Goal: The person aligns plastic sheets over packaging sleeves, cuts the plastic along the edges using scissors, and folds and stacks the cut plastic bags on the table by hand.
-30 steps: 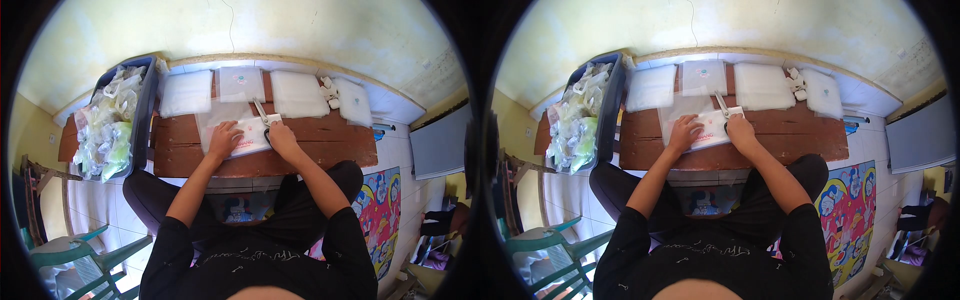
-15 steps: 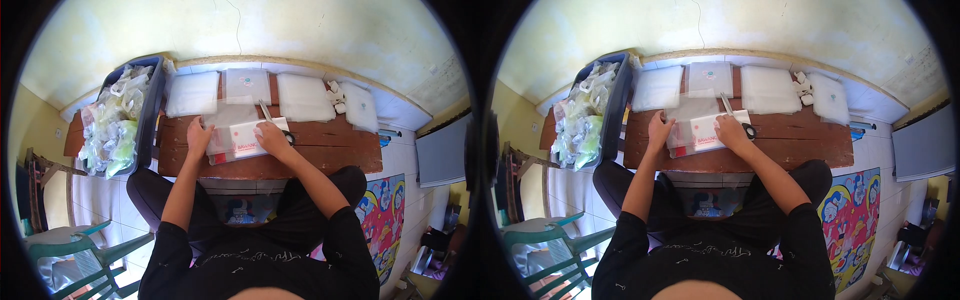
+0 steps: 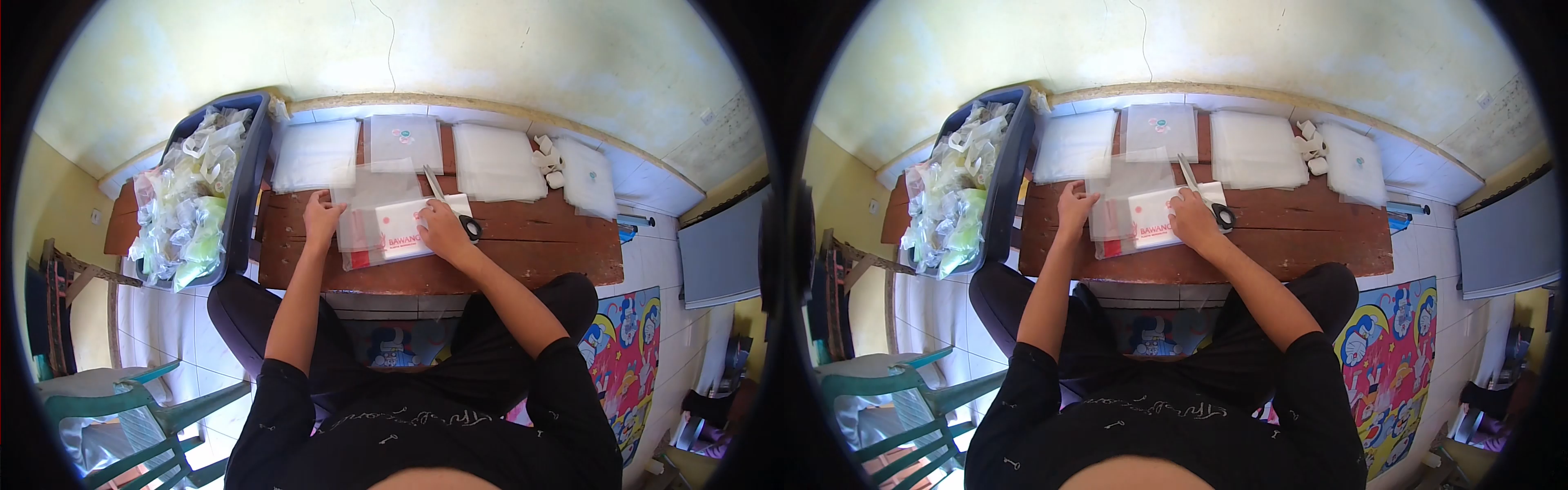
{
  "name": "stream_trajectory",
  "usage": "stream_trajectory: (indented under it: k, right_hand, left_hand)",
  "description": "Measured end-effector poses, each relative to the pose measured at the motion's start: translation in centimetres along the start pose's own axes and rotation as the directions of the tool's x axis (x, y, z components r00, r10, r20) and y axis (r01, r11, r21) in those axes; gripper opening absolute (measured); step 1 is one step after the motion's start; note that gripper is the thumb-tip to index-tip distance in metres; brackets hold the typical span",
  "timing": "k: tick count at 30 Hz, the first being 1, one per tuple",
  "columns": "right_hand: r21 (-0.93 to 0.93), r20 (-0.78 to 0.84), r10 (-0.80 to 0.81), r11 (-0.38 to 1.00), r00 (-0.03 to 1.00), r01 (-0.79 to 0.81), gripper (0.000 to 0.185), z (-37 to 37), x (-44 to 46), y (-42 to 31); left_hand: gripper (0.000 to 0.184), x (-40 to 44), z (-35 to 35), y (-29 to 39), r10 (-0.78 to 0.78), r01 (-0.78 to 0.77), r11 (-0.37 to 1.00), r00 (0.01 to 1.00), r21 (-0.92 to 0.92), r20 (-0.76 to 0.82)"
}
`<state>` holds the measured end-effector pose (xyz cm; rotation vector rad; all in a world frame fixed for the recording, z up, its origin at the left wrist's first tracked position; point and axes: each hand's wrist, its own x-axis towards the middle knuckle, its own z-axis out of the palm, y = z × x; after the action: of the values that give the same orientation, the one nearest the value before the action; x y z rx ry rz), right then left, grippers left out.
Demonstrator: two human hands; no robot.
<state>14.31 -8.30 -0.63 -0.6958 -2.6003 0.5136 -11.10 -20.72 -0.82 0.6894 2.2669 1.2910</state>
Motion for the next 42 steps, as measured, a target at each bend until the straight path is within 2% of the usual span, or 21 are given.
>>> stream_trajectory:
  k: [3,5,8,11,13,14,16,17,19,21,26,28,29,30,31,32,33,36,38,40,42]
  right_hand:
    - [0.018,-0.049,-0.002,1.000,0.999,0.003,0.023,0.5,0.0,0.3]
    - [0.026,-0.086,-0.005,1.000,0.996,0.007,0.023,0.6,-0.1,0.6]
    - [0.164,-0.076,0.041,0.986,0.996,-0.028,0.026,0.4,0.3,0.6]
    - [0.172,-0.093,0.109,0.981,0.990,-0.092,0.032,0.1,0.8,0.5]
    - [0.351,0.093,0.316,0.877,0.944,-0.328,0.042,-1.3,1.3,-0.4]
    - [0.351,0.091,0.317,0.877,0.944,-0.329,0.042,-1.1,1.5,-0.3]
    - [0.567,0.045,0.413,0.739,0.910,-0.364,0.058,-0.6,1.8,0.0]
    - [0.567,0.044,0.414,0.739,0.909,-0.363,0.058,-0.5,2.0,0.1]
    - [0.759,0.079,0.434,0.558,0.898,-0.336,0.063,-0.6,2.2,0.1]
    - [0.785,0.097,0.409,0.529,0.907,-0.322,0.060,-0.8,2.6,0.1]
    - [0.877,0.138,0.353,0.391,0.925,-0.280,0.054,-2.8,2.6,-0.9]
    - [0.922,0.049,0.462,0.320,0.886,-0.218,0.049,-3.5,2.8,-0.9]
    - [0.922,0.047,0.463,0.320,0.885,-0.217,0.049,-4.0,3.0,-0.7]
    - [0.860,-0.018,0.468,0.459,0.883,-0.225,0.048,-4.6,3.1,-0.1]
    - [0.776,-0.083,0.464,0.585,0.882,-0.235,0.047,-5.1,3.3,0.5]
    - [0.776,-0.082,0.464,0.585,0.882,-0.236,0.047,-5.4,3.3,1.1]
    - [0.692,-0.065,0.467,0.658,0.882,-0.297,0.044,-5.4,3.2,2.0]
    - [0.526,-0.036,0.451,0.767,0.892,-0.367,0.036,-5.6,3.1,4.2]
    - [0.453,-0.023,0.434,0.807,0.900,-0.378,0.030,-5.7,3.0,5.1]
    - [0.594,0.077,0.485,0.679,0.871,-0.431,0.019,-7.3,3.3,4.5]
    - [0.617,0.096,0.475,0.661,0.875,-0.427,0.016,-8.4,3.7,4.8]
  left_hand:
    - [0.051,-0.3,0.4,0.1,0.031,-0.037,0.994,0.998,-0.102,-0.055]
    - [0.046,-0.4,0.5,0.3,0.157,-0.172,0.975,0.981,-0.141,-0.110]
    - [0.037,0.2,0.3,1.2,0.236,-0.264,0.935,0.962,-0.237,-0.139]
    - [0.027,-0.2,-0.3,3.2,0.240,-0.242,0.865,0.969,-0.439,-0.061]
    - [0.024,-0.2,-0.5,3.8,0.268,-0.246,0.815,0.963,-0.525,-0.034]
    - [0.021,-0.2,-0.6,4.2,0.298,-0.242,0.758,0.955,-0.606,-0.009]
    - [0.020,-1.1,-1.4,6.1,0.332,-0.250,0.734,0.943,-0.631,0.012]
    - [0.018,-1.6,-1.8,7.1,0.364,-0.257,0.710,0.931,-0.656,0.030]
    - [0.019,-2.0,-2.4,8.1,0.385,-0.259,0.679,0.923,-0.687,0.032]
    - [0.019,-2.3,-2.5,8.5,0.405,-0.261,0.646,0.914,-0.717,0.033]
    - [0.022,-2.0,-1.6,7.4,0.290,-0.117,0.504,0.956,-0.856,0.040]
    - [0.024,-1.9,-1.0,6.8,0.278,-0.080,0.477,0.958,-0.875,0.064]
    - [0.027,-1.9,-0.8,6.4,0.264,-0.044,0.450,0.961,-0.892,0.086]
    - [0.027,-1.8,-0.7,6.1,0.266,-0.044,0.450,0.960,-0.892,0.086]
    - [0.024,-1.8,-0.7,5.9,0.166,0.058,0.577,0.968,-0.815,0.186]
    - [0.021,-1.9,-0.6,5.5,0.052,0.164,0.681,0.961,-0.714,0.270]
    - [0.021,-1.8,-0.6,5.0,0.051,0.165,0.681,0.961,-0.714,0.270]
    - [0.019,-1.4,-0.4,3.0,0.031,0.089,0.969,0.883,-0.231,0.469]
    - [0.019,-1.2,-0.1,2.3,-0.007,0.081,0.989,0.855,-0.120,0.518]
    - [0.019,-1.5,-0.2,2.6,-0.050,0.066,0.998,0.826,-0.009,0.561]
    - [0.027,-2.1,-1.0,3.8,-0.122,-0.091,0.951,0.769,0.296,0.628]
